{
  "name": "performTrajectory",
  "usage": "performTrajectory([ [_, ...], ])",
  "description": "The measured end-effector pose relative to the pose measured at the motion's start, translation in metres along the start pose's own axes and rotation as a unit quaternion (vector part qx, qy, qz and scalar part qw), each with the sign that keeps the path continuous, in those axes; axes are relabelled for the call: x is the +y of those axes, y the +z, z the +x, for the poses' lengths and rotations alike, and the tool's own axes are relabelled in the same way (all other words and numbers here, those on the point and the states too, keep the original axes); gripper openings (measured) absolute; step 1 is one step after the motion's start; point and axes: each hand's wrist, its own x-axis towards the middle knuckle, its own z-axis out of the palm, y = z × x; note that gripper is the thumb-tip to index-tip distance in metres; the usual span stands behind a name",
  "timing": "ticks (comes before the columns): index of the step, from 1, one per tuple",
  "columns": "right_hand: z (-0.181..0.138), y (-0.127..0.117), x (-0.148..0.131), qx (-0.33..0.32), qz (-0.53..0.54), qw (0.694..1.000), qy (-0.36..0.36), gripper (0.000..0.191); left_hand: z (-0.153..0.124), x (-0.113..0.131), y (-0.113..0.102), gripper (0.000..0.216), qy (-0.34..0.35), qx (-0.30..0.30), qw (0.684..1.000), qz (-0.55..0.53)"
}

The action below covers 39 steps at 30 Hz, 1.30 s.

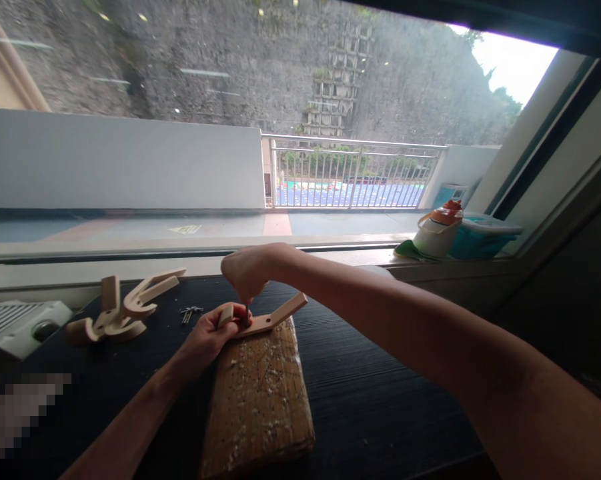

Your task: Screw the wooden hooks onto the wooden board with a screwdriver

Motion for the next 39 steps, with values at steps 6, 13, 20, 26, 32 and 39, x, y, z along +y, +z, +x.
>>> performTrajectory([
  [6,0.000,0.000,0.001,-0.006,0.023,0.999,0.028,0.030,0.000,0.001,0.001,0.014,-0.008,0.003,1.000,-0.008],
  [13,-0.010,-0.002,-0.011,0.018,-0.036,0.999,0.022,0.036,0.000,-0.004,-0.001,0.010,0.006,-0.018,1.000,-0.024],
  [20,-0.008,0.004,-0.003,0.027,-0.023,0.999,0.009,0.027,0.000,-0.007,-0.001,0.014,0.003,-0.014,1.000,-0.025],
  [26,-0.003,0.009,0.008,0.031,0.036,0.999,0.014,0.029,0.002,-0.010,-0.002,0.014,0.005,-0.015,1.000,-0.022],
  [32,-0.002,0.012,0.008,0.045,0.056,0.997,0.005,0.024,0.002,-0.009,-0.002,0.010,0.004,-0.019,0.999,-0.037],
  [39,0.001,0.012,0.003,0.043,0.057,0.997,-0.010,0.021,0.001,-0.005,0.000,0.008,0.009,-0.024,0.998,-0.051],
])
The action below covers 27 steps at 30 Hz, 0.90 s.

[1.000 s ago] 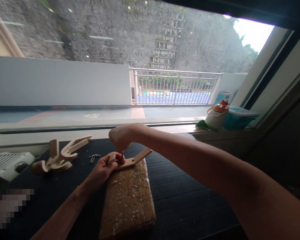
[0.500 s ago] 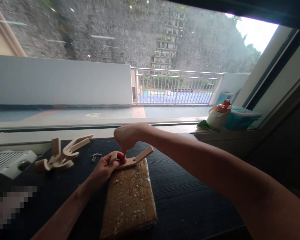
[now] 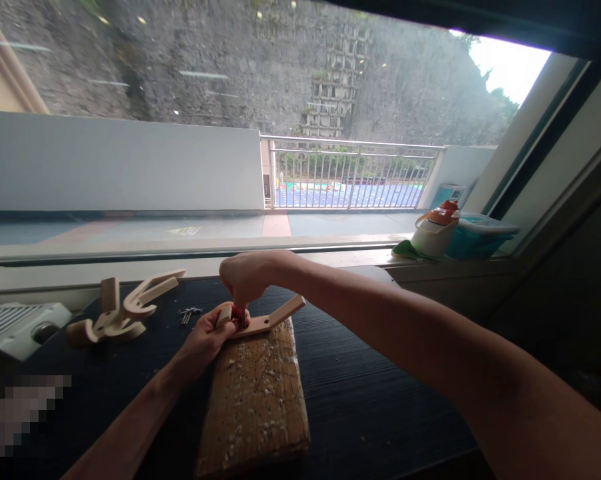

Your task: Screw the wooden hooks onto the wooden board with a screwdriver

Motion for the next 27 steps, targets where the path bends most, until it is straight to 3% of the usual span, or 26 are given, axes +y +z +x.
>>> performTrajectory([
  [6,-0.003,-0.001,0.000,0.001,0.030,0.999,0.025,0.023,0.000,0.001,0.002,0.009,-0.003,0.006,1.000,0.002],
  [10,-0.011,-0.003,-0.008,0.057,-0.097,0.992,0.052,0.030,0.000,-0.003,0.000,0.011,0.008,0.013,1.000,0.008],
  [13,-0.016,-0.004,-0.014,0.071,-0.154,0.985,0.041,0.023,-0.001,-0.004,-0.001,0.012,0.009,0.014,1.000,0.010],
  [19,-0.020,-0.002,-0.011,0.039,-0.131,0.991,0.002,0.020,-0.001,-0.003,0.000,0.011,0.006,0.018,1.000,0.014],
  [27,-0.015,0.000,-0.007,0.044,-0.079,0.996,0.021,0.019,0.000,-0.003,0.001,0.011,0.006,0.021,1.000,0.022],
])
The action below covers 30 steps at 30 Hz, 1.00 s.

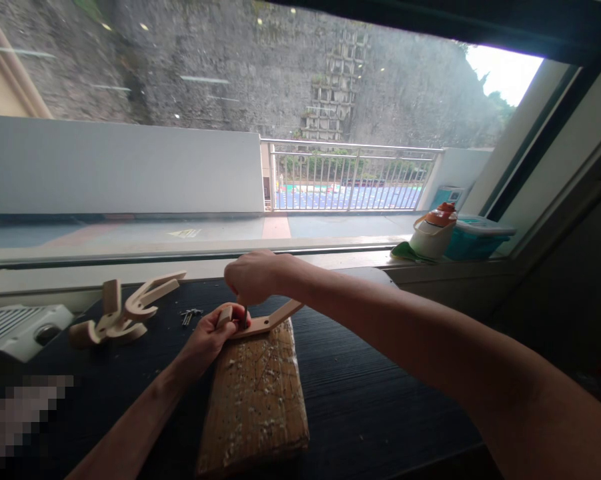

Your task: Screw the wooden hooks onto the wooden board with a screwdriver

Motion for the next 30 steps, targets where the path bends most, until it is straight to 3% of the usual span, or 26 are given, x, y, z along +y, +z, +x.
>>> performTrajectory([
  [5,-0.004,-0.004,0.002,0.001,0.015,1.000,0.002,0.033,0.000,-0.001,0.000,0.011,0.001,0.005,1.000,-0.002],
  [14,0.001,0.002,0.006,0.004,0.023,0.998,-0.052,0.021,0.000,0.002,0.001,0.010,-0.004,0.004,1.000,-0.012],
  [21,0.004,0.001,0.002,-0.007,0.024,1.000,-0.012,0.026,-0.001,0.002,0.001,0.011,-0.008,0.013,1.000,-0.005],
  [25,0.000,-0.001,0.009,0.035,0.081,0.996,-0.016,0.038,-0.001,0.003,0.002,0.011,-0.004,0.009,1.000,0.004],
  [30,-0.006,0.008,0.020,0.138,0.159,0.976,-0.053,0.030,-0.002,0.006,0.002,0.009,0.002,0.007,1.000,0.016],
])
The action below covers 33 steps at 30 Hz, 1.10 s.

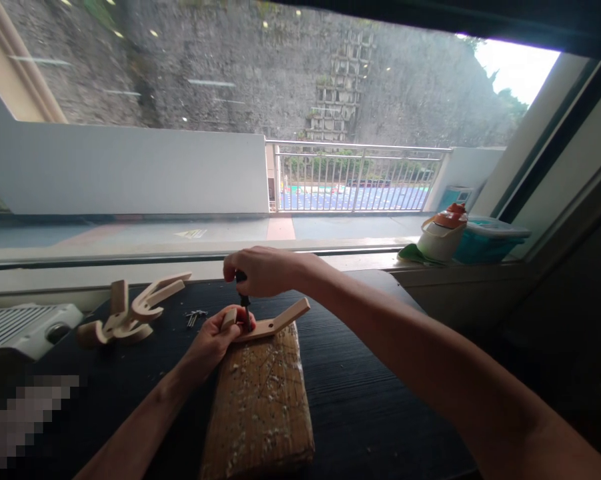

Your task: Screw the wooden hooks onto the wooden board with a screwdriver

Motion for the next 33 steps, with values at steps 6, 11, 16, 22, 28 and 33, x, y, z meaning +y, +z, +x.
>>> performTrajectory([
  [6,-0.010,0.031,0.011,0.134,0.097,0.986,0.031,0.030,0.001,-0.004,-0.001,0.012,-0.008,0.001,1.000,-0.006],
  [11,-0.015,0.045,0.015,0.199,0.109,0.974,0.023,0.031,0.001,-0.004,-0.001,0.013,-0.021,0.009,1.000,-0.016],
  [16,-0.020,0.047,0.013,0.194,0.101,0.976,0.023,0.038,0.000,0.000,0.000,0.011,-0.024,0.004,1.000,-0.002],
  [22,-0.025,0.045,0.010,0.201,0.114,0.973,-0.008,0.037,-0.001,0.003,0.000,0.011,-0.032,-0.004,0.999,-0.001],
  [28,-0.023,0.046,0.012,0.214,0.143,0.966,-0.003,0.029,-0.001,-0.004,-0.001,0.017,-0.033,0.005,0.999,-0.021],
  [33,-0.021,0.050,0.013,0.226,0.139,0.964,0.013,0.027,-0.001,-0.006,-0.002,0.017,-0.034,0.008,0.999,-0.020],
])
